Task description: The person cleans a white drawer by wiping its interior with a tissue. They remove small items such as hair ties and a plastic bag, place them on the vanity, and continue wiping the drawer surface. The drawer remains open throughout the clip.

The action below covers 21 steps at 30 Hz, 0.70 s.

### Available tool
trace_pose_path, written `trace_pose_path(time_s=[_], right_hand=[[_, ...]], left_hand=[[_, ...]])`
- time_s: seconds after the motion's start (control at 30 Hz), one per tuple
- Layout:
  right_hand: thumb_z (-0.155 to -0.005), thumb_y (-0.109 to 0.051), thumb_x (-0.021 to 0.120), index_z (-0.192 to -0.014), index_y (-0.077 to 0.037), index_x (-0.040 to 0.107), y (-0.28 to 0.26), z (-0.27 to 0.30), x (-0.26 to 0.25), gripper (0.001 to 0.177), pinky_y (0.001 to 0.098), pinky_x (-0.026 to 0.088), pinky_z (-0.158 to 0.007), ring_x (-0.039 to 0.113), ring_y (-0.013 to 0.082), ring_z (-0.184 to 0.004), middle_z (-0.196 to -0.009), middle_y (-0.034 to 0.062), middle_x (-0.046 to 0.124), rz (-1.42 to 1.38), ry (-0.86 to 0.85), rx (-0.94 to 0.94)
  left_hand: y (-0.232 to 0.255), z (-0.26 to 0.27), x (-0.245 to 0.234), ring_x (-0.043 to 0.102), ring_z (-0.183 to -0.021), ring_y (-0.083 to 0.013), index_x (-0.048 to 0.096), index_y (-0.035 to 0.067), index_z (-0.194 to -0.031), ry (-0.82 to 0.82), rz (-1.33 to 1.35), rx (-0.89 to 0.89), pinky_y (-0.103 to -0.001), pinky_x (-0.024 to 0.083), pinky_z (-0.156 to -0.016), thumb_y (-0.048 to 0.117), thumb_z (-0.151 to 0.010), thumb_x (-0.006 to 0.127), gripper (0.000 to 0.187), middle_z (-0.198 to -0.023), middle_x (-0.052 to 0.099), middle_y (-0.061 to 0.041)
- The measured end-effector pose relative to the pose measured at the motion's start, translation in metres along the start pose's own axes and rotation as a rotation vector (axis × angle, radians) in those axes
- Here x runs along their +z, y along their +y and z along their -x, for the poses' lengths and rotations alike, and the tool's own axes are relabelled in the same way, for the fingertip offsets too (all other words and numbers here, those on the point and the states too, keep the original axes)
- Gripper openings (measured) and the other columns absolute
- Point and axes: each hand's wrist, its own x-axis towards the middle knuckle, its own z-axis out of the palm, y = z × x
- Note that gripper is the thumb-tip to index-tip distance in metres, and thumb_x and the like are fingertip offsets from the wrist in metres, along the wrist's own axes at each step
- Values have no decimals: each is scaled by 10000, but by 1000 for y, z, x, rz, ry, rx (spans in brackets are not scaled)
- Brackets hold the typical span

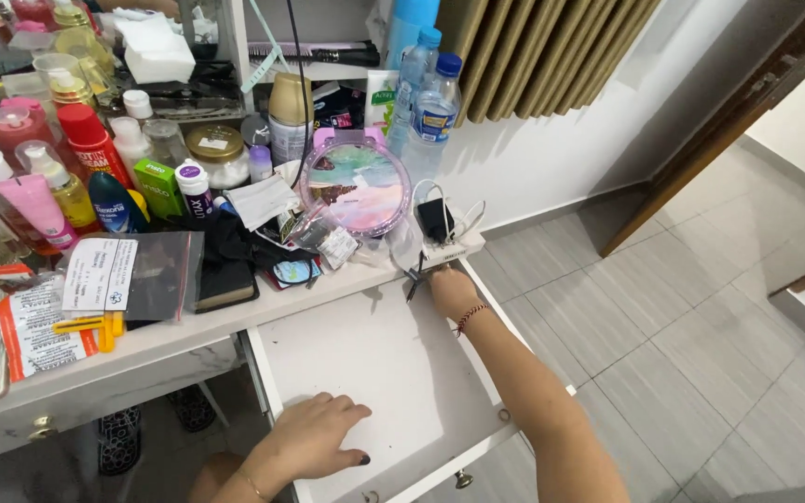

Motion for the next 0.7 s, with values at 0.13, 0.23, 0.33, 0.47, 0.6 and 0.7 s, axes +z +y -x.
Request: trace_pose_path(time_s=[0.13,0.23,0.33,0.47,0.6,0.7], right_hand=[[-973,-109,442,-1418,-124,538,7,-9,33,456,502,534,-923,583,394,-1087,-1265,210,580,-41,203,-116],[-930,-13,384,-1127,-75,713,1,-9,33,388,441,539,-921,614,359,-1086,-1176,168,669,-7,76,-50],[-934,-16,455,-1113,-127,741,-2,-1,21,355,428,631,-719,724,328,-916,-1134,147,645,7,44,64],[-863,13,444,-1003,-96,745,5,31,-22,349,433,611,-675,719,344,-826,-1050,162,698,-75,-88,52],[-685,-94,568,-865,-198,808,6,89,-132,317,255,538,-679,701,81,-762,-759,-79,777,-370,-181,-116],[-767,-140,714,-914,-235,837,11,90,-173,214,211,524,-778,687,30,-791,-848,-87,801,-627,106,-19]], left_hand=[[-3,1,10,492,-1236,-253,466,272,-1433,103,46,-11,-465,432,-976,586,-925,611,614,-1339,550,17],[-1,1,13,493,-1210,-281,465,247,-1437,80,31,34,-469,438,-953,600,-922,620,643,-1344,551,-13],[1,4,15,503,-1168,-308,471,209,-1426,87,3,78,-475,423,-954,591,-919,632,655,-1324,553,-51],[9,11,5,472,-1233,-273,438,231,-1465,31,34,11,-473,416,-983,592,-939,603,659,-1378,525,-10],[8,11,2,463,-1251,-276,420,222,-1481,21,30,7,-471,407,-1002,578,-967,576,645,-1398,507,-21],[11,11,-5,479,-1235,-279,427,223,-1474,3,24,-12,-470,436,-975,560,-964,583,632,-1376,521,-25]])
